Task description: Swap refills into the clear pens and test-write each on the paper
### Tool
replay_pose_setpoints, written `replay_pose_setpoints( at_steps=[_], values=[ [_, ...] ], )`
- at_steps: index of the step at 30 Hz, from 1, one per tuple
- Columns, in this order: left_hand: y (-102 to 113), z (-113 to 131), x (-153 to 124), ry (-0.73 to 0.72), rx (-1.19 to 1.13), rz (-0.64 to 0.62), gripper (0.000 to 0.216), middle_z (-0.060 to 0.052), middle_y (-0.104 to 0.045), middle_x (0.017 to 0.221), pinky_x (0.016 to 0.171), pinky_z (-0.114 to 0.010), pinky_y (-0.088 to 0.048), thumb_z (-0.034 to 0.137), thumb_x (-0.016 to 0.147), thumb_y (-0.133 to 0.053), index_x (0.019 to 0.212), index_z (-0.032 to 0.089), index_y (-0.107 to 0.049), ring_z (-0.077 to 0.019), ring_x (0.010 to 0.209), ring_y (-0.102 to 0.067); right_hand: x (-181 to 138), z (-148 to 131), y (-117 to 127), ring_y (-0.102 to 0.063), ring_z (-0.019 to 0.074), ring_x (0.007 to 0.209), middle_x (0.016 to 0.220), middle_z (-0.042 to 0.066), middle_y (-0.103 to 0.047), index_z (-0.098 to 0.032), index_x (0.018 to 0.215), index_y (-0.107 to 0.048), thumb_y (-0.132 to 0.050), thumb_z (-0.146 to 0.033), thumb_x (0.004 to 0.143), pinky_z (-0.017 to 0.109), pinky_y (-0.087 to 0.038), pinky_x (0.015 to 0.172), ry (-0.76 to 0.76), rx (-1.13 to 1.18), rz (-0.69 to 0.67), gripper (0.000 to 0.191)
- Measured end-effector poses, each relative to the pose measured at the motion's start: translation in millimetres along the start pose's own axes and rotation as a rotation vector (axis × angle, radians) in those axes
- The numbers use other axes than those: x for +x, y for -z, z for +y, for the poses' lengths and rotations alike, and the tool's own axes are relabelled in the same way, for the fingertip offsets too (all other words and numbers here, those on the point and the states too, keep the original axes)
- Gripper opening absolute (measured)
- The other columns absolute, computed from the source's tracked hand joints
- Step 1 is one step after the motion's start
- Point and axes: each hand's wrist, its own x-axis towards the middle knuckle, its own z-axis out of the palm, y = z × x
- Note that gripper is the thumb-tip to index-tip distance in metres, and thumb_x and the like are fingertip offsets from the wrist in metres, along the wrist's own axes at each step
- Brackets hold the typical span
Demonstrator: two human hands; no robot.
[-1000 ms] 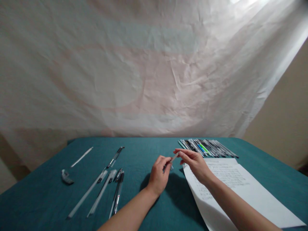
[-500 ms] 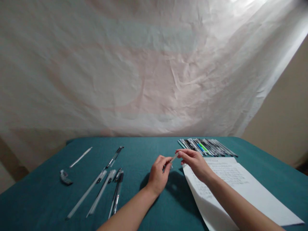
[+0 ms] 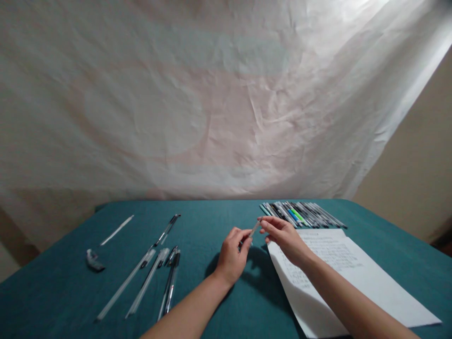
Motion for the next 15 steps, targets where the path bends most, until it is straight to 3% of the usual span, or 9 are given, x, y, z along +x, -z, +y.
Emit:
replay_pose_setpoints(
  at_steps=[3, 9, 15],
  values=[
    [0.2, 1.3, 0.4, 0.004, 0.003, 0.003, 0.022, -0.005, -0.056, 0.088, 0.072, -0.025, -0.043, 0.021, 0.085, -0.044, 0.101, 0.020, -0.060, -0.0144, 0.080, -0.053, -0.3, -0.5, -1.1, -0.055, 0.0148, 0.075, 0.092, 0.007, -0.062, -0.017, 0.099, -0.066, -0.063, -0.043, 0.071, 0.022, -0.044, 0.052, 0.014, -0.006, -0.049, 0.038],
    [-0.1, 3.2, 0.8, 0.025, 0.003, -0.010, 0.021, -0.004, -0.056, 0.085, 0.069, -0.024, -0.043, 0.020, 0.084, -0.046, 0.098, 0.020, -0.062, -0.0135, 0.078, -0.053, 1.0, 1.5, -1.8, -0.052, 0.0123, 0.064, 0.072, 0.004, -0.061, -0.015, 0.086, -0.069, -0.068, -0.041, 0.066, 0.020, -0.041, 0.049, 0.032, -0.037, 0.023, 0.033],
    [0.4, 4.6, 0.1, 0.031, 0.000, -0.012, 0.020, -0.003, -0.056, 0.085, 0.068, -0.022, -0.044, 0.020, 0.084, -0.047, 0.096, 0.020, -0.062, -0.0128, 0.078, -0.053, -0.4, -0.9, -3.0, -0.054, 0.0140, 0.070, 0.088, 0.008, -0.061, -0.017, 0.096, -0.066, -0.062, -0.043, 0.072, 0.022, -0.044, 0.051, 0.037, -0.026, -0.035, 0.036]
  ],
)
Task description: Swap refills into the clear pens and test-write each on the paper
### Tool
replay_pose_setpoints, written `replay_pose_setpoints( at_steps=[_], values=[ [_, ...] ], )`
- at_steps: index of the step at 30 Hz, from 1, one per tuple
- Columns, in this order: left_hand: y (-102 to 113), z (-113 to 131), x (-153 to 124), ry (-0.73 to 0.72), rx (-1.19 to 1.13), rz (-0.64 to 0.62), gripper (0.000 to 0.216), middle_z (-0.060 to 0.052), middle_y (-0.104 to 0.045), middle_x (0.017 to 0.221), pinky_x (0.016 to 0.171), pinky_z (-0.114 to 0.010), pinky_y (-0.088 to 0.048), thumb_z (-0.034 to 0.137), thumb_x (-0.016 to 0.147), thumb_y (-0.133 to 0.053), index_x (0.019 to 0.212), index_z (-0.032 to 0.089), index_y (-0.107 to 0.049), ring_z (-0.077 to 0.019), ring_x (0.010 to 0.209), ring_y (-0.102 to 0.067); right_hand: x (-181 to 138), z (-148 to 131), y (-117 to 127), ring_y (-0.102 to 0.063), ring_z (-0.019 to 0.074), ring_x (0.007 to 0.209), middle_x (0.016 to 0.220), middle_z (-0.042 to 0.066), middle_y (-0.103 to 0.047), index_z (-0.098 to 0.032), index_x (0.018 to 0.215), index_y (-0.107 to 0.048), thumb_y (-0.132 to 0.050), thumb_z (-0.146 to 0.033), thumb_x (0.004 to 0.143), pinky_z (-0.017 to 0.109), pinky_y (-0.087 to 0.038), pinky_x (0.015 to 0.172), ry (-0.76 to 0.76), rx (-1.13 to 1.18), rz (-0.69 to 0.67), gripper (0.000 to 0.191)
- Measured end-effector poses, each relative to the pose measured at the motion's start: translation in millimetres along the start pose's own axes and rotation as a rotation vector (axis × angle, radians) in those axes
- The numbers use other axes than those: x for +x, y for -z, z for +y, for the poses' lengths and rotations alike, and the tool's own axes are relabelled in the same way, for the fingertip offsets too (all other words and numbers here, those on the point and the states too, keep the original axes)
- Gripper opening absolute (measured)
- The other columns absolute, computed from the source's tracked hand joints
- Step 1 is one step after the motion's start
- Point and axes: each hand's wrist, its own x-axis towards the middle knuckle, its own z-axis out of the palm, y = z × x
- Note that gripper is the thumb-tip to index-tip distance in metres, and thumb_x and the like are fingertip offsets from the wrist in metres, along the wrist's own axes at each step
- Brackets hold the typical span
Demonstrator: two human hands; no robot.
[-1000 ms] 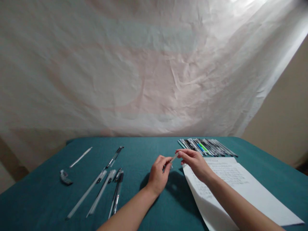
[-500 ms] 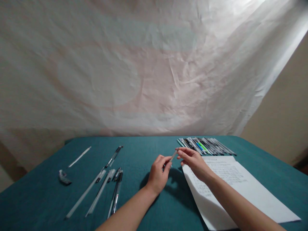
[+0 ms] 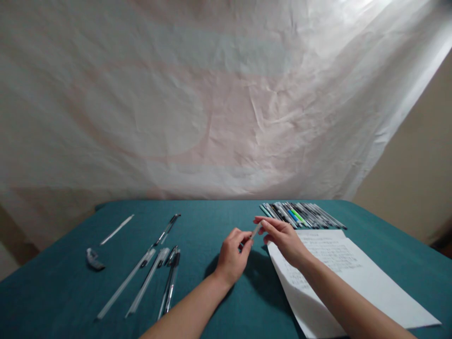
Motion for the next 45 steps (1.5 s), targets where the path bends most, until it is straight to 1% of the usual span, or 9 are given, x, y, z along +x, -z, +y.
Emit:
replay_pose_setpoints(
  at_steps=[10, 15, 20, 24, 27, 32, 36, 40, 45],
  values=[
    [-0.7, -1.5, 0.1, 0.040, 0.007, 0.002, 0.019, -0.003, -0.056, 0.084, 0.064, -0.022, -0.045, 0.021, 0.082, -0.048, 0.095, 0.019, -0.063, -0.0120, 0.074, -0.054, 0.2, 3.0, 0.0, -0.051, 0.0111, 0.064, 0.087, 0.007, -0.061, -0.015, 0.090, -0.066, -0.063, -0.043, 0.070, 0.021, -0.041, 0.048, -0.009, -0.005, 0.030, 0.034],
    [-1.4, -1.6, 0.9, 0.052, -0.033, 0.007, 0.020, -0.003, -0.056, 0.082, 0.063, -0.022, -0.046, 0.024, 0.082, -0.049, 0.094, 0.019, -0.064, -0.0125, 0.074, -0.055, 3.5, 6.2, 1.4, -0.052, 0.0116, 0.059, 0.070, 0.004, -0.059, -0.013, 0.086, -0.065, -0.058, -0.045, 0.074, 0.021, -0.041, 0.047, 0.027, -0.138, 0.067, 0.035],
    [-7.9, -7.7, 3.6, 0.181, -0.161, 0.038, 0.027, -0.004, -0.056, 0.082, 0.054, -0.022, -0.049, 0.033, 0.081, -0.050, 0.097, 0.016, -0.062, -0.0141, 0.070, -0.056, 0.0, 9.6, 2.3, -0.056, 0.0133, 0.059, 0.071, 0.003, -0.061, -0.017, 0.102, -0.056, -0.047, -0.036, 0.083, 0.023, -0.044, 0.052, 0.243, -0.615, 0.241, 0.029],
    [-14.1, -3.9, 4.3, 0.235, -0.228, -0.011, 0.030, -0.005, -0.057, 0.085, 0.052, -0.023, -0.049, 0.036, 0.080, -0.051, 0.099, 0.015, -0.060, -0.0154, 0.071, -0.057, -6.6, 9.1, 0.3, -0.059, 0.0150, 0.075, 0.089, 0.006, -0.064, -0.022, 0.115, -0.051, -0.040, -0.016, 0.084, 0.024, -0.044, 0.066, 0.455, -1.121, 0.098, 0.033],
    [-14.8, 7.7, 3.1, 0.178, -0.190, -0.085, 0.030, -0.005, -0.057, 0.084, 0.059, -0.025, -0.049, 0.035, 0.084, -0.045, 0.102, 0.016, -0.059, -0.0151, 0.073, -0.057, -5.1, 5.2, 4.5, -0.059, 0.0163, 0.083, 0.092, 0.007, -0.064, -0.022, 0.109, -0.056, -0.040, -0.014, 0.084, 0.023, -0.043, 0.070, 0.483, -1.276, 0.088, 0.030],
    [-15.0, 26.5, -1.6, -0.035, -0.064, -0.282, 0.030, -0.006, -0.059, 0.099, 0.085, -0.030, -0.042, 0.029, 0.089, -0.036, 0.110, 0.021, -0.056, -0.0159, 0.093, -0.054, 3.4, -14.9, 33.1, -0.059, 0.0156, 0.084, 0.099, 0.005, -0.064, -0.022, 0.108, -0.056, -0.044, -0.015, 0.083, 0.024, -0.043, 0.073, 0.462, -1.198, 0.233, 0.029],
    [-18.7, 32.1, -7.6, -0.243, 0.047, -0.522, 0.028, -0.006, -0.057, 0.112, 0.093, -0.033, -0.037, 0.030, 0.087, -0.040, 0.107, 0.023, -0.059, -0.0181, 0.105, -0.050, -4.7, -24.3, 64.6, -0.059, 0.0146, 0.066, 0.081, 0.005, -0.065, -0.018, 0.104, -0.058, -0.044, -0.024, 0.084, 0.026, -0.045, 0.062, 0.353, -0.975, 0.302, 0.025],
    [-19.5, 34.6, -9.7, -0.391, 0.180, -0.653, 0.027, -0.006, -0.054, 0.118, 0.095, -0.039, -0.034, 0.030, 0.087, -0.041, 0.106, 0.024, -0.059, -0.0208, 0.112, -0.046, -35.8, -16.0, 94.8, -0.057, 0.0134, 0.057, 0.078, 0.006, -0.064, -0.016, 0.083, -0.063, -0.043, -0.043, 0.083, 0.024, -0.045, 0.047, 0.123, -0.648, 0.232, 0.034],
    [-20.1, 32.6, -8.8, -0.447, 0.238, -0.703, 0.027, -0.005, -0.055, 0.118, 0.096, -0.041, -0.033, 0.031, 0.087, -0.041, 0.107, 0.027, -0.058, -0.0212, 0.116, -0.043, -85.0, -2.8, 128.5, -0.056, 0.0128, 0.055, 0.069, 0.004, -0.062, -0.014, 0.084, -0.061, -0.051, -0.040, 0.078, 0.025, -0.045, 0.051, -0.011, -0.632, 0.256, 0.028]
  ],
)
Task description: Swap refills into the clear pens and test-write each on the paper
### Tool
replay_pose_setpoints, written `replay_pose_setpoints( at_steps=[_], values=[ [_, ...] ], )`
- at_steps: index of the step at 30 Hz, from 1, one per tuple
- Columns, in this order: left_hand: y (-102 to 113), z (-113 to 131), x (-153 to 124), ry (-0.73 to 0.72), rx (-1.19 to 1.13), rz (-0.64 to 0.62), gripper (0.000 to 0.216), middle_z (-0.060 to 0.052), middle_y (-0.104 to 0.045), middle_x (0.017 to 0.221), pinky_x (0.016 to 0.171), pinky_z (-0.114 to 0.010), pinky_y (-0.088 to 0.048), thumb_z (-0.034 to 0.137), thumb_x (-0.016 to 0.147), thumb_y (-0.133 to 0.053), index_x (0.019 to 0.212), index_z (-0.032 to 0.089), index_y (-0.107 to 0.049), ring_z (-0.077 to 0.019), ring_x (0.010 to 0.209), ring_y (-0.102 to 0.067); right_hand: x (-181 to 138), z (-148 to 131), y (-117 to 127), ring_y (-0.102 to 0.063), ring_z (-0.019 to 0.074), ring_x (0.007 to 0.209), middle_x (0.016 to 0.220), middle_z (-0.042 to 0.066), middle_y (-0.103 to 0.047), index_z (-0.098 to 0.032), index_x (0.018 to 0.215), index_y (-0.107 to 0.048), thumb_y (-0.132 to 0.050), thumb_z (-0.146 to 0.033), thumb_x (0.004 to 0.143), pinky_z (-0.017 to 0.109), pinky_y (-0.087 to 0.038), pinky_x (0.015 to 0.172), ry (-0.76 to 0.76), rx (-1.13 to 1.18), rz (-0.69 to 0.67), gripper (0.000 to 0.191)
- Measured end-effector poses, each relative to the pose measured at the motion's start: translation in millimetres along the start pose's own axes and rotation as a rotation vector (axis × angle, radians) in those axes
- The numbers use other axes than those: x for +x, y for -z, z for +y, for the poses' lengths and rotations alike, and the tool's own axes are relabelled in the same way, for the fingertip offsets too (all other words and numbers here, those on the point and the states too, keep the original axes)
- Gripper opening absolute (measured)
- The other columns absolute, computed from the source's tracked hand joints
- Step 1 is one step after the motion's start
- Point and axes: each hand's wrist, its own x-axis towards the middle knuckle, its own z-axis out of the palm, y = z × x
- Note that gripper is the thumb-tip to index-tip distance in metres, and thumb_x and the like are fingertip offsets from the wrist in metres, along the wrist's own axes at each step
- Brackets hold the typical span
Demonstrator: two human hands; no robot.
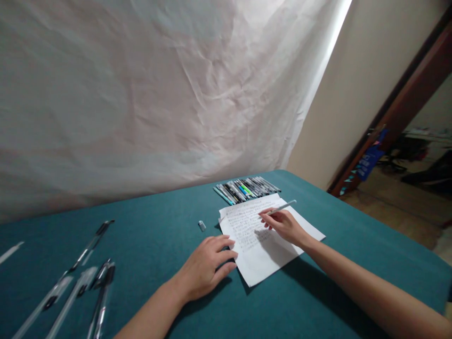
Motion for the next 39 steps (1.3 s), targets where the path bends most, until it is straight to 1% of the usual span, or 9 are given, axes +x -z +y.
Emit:
replay_pose_setpoints(
  at_steps=[3, 6, 9, 13, 19, 26, 30, 35, 39],
  values=[
    [-3.4, -2.9, -0.3, 0.002, 0.012, -0.010, 0.028, -0.005, -0.054, 0.120, 0.096, -0.041, -0.033, 0.032, 0.087, -0.041, 0.109, 0.027, -0.058, -0.0218, 0.117, -0.042, -17.7, 13.8, 11.0, -0.054, 0.0115, 0.055, 0.067, 0.002, -0.061, -0.016, 0.085, -0.057, -0.052, -0.033, 0.078, 0.023, -0.042, 0.051, -0.060, 0.003, -0.002, 0.019],
    [-5.4, -4.3, -0.3, 0.012, 0.022, -0.032, 0.029, -0.006, -0.054, 0.120, 0.096, -0.041, -0.033, 0.033, 0.088, -0.040, 0.110, 0.026, -0.058, -0.0217, 0.117, -0.042, -26.8, 24.2, 14.4, -0.049, 0.0101, 0.050, 0.060, -0.001, -0.058, -0.016, 0.079, -0.054, -0.051, -0.031, 0.077, 0.021, -0.037, 0.047, -0.110, 0.007, 0.021, 0.015],
    [-5.3, -4.4, 0.3, 0.023, 0.025, -0.046, 0.030, -0.006, -0.053, 0.121, 0.096, -0.040, -0.034, 0.033, 0.088, -0.039, 0.111, 0.026, -0.058, -0.0206, 0.113, -0.045, -29.3, 32.9, 14.7, -0.046, 0.0093, 0.047, 0.054, -0.003, -0.053, -0.017, 0.071, -0.052, -0.051, -0.031, 0.076, 0.021, -0.034, 0.046, -0.102, -0.029, 0.081, 0.015],
    [-5.3, -5.0, 0.7, 0.034, 0.017, -0.044, 0.030, -0.006, -0.053, 0.122, 0.095, -0.040, -0.035, 0.033, 0.088, -0.039, 0.111, 0.027, -0.059, -0.0197, 0.111, -0.047, -29.6, 39.3, 16.4, -0.044, 0.0094, 0.045, 0.053, -0.004, -0.052, -0.018, 0.066, -0.050, -0.051, -0.030, 0.075, 0.022, -0.032, 0.045, -0.065, -0.090, 0.094, 0.015],
    [-7.4, -6.4, 0.1, 0.038, -0.004, -0.025, 0.030, -0.006, -0.054, 0.121, 0.095, -0.040, -0.035, 0.031, 0.088, -0.040, 0.109, 0.027, -0.060, -0.0200, 0.110, -0.048, -31.0, 39.9, 17.3, -0.043, 0.0096, 0.048, 0.054, -0.004, -0.050, -0.018, 0.064, -0.049, -0.049, -0.027, 0.076, 0.023, -0.033, 0.048, -0.014, -0.118, 0.081, 0.015],
    [-8.2, -8.1, -0.1, 0.025, -0.018, -0.004, 0.029, -0.006, -0.055, 0.119, 0.093, -0.040, -0.037, 0.031, 0.087, -0.040, 0.109, 0.027, -0.060, -0.0203, 0.109, -0.048, -32.8, 36.6, 15.0, -0.042, 0.0101, 0.051, 0.056, -0.003, -0.047, -0.018, 0.064, -0.049, -0.049, -0.025, 0.074, 0.022, -0.033, 0.049, 0.022, -0.083, 0.080, 0.013],
    [-8.2, -8.2, -0.1, 0.024, -0.023, -0.002, 0.029, -0.006, -0.054, 0.120, 0.092, -0.040, -0.037, 0.031, 0.087, -0.040, 0.109, 0.027, -0.060, -0.0203, 0.108, -0.048, -32.7, 38.6, 14.8, -0.040, 0.0097, 0.049, 0.054, -0.004, -0.046, -0.018, 0.065, -0.048, -0.049, -0.026, 0.075, 0.022, -0.032, 0.047, -0.009, -0.068, 0.072, 0.012],
    [-7.5, -7.0, 0.1, 0.036, -0.011, -0.018, 0.029, -0.005, -0.054, 0.119, 0.093, -0.040, -0.037, 0.032, 0.087, -0.040, 0.109, 0.028, -0.060, -0.0200, 0.108, -0.049, -32.7, 39.6, 13.6, -0.040, 0.0100, 0.052, 0.056, -0.003, -0.046, -0.018, 0.065, -0.048, -0.049, -0.023, 0.074, 0.022, -0.032, 0.049, 0.026, -0.086, 0.086, 0.011],
    [-7.3, -5.8, 0.2, 0.029, -0.019, 0.000, 0.029, -0.005, -0.055, 0.119, 0.093, -0.041, -0.036, 0.031, 0.087, -0.040, 0.108, 0.028, -0.060, -0.0197, 0.109, -0.049, -33.3, 36.9, 13.0, -0.039, 0.0096, 0.050, 0.055, -0.004, -0.044, -0.018, 0.064, -0.047, -0.048, -0.023, 0.074, 0.022, -0.031, 0.047, 0.008, -0.074, 0.076, 0.010]
  ],
)
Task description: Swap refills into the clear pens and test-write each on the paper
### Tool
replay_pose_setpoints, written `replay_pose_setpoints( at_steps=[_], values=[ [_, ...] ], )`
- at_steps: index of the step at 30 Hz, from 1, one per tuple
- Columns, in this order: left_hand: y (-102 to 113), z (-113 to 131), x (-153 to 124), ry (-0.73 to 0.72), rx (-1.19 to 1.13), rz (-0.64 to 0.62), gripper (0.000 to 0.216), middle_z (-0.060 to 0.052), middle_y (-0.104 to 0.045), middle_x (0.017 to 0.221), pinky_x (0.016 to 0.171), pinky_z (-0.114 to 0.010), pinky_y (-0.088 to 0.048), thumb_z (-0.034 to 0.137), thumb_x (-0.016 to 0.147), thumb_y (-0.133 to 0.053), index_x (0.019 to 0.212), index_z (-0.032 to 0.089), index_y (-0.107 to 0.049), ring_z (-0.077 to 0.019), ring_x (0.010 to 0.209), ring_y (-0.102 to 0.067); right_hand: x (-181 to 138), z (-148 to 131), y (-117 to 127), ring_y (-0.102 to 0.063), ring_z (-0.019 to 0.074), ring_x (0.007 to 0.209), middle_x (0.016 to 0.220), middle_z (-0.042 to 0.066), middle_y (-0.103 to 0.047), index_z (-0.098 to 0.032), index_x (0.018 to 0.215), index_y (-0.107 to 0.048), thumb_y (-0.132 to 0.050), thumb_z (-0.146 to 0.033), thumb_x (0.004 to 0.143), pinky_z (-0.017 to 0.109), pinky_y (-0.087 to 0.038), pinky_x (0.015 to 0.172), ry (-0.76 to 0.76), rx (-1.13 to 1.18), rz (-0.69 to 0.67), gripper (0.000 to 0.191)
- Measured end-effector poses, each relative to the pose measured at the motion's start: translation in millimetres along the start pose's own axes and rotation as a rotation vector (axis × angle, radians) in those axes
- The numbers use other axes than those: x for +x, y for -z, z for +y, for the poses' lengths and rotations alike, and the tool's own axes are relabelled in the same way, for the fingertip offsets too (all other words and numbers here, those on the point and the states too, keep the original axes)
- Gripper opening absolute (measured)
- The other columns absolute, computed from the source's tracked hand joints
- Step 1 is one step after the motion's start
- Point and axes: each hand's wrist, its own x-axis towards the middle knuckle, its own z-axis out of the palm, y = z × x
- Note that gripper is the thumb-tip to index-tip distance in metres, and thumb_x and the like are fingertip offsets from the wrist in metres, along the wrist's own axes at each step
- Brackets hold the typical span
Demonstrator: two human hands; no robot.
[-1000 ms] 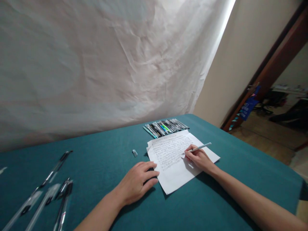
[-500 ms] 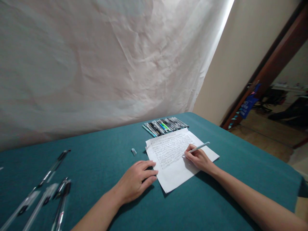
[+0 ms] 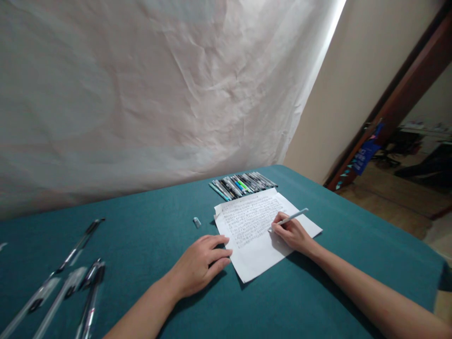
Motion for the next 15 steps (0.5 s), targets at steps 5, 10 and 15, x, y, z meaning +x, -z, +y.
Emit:
replay_pose_setpoints(
  at_steps=[5, 10, 15],
  values=[
    [0.3, 0.5, 0.0, 0.000, -0.002, 0.006, 0.029, -0.006, -0.055, 0.119, 0.093, -0.041, -0.037, 0.031, 0.087, -0.041, 0.108, 0.027, -0.060, -0.0199, 0.108, -0.049, 0.0, -3.0, 0.9, -0.039, 0.0100, 0.051, 0.055, -0.004, -0.044, -0.019, 0.064, -0.048, -0.049, -0.024, 0.074, 0.022, -0.031, 0.048, 0.001, -0.019, 0.011, 0.011],
    [0.5, 0.0, -0.1, 0.012, 0.009, -0.007, 0.029, -0.006, -0.055, 0.119, 0.093, -0.040, -0.037, 0.031, 0.087, -0.041, 0.108, 0.027, -0.061, -0.0200, 0.108, -0.049, 0.2, -4.3, 2.5, -0.040, 0.0100, 0.051, 0.054, -0.005, -0.044, -0.019, 0.064, -0.047, -0.048, -0.024, 0.075, 0.023, -0.031, 0.050, 0.005, -0.016, -0.017, 0.012],
    [0.0, -0.5, -0.3, 0.013, 0.000, -0.004, 0.029, -0.006, -0.054, 0.120, 0.094, -0.040, -0.037, 0.031, 0.087, -0.040, 0.108, 0.027, -0.061, -0.0203, 0.108, -0.049, 2.3, 3.3, 3.9, -0.040, 0.0095, 0.048, 0.053, -0.005, -0.045, -0.019, 0.064, -0.047, -0.050, -0.026, 0.074, 0.022, -0.031, 0.048, -0.052, 0.012, 0.013, 0.013]
  ],
)
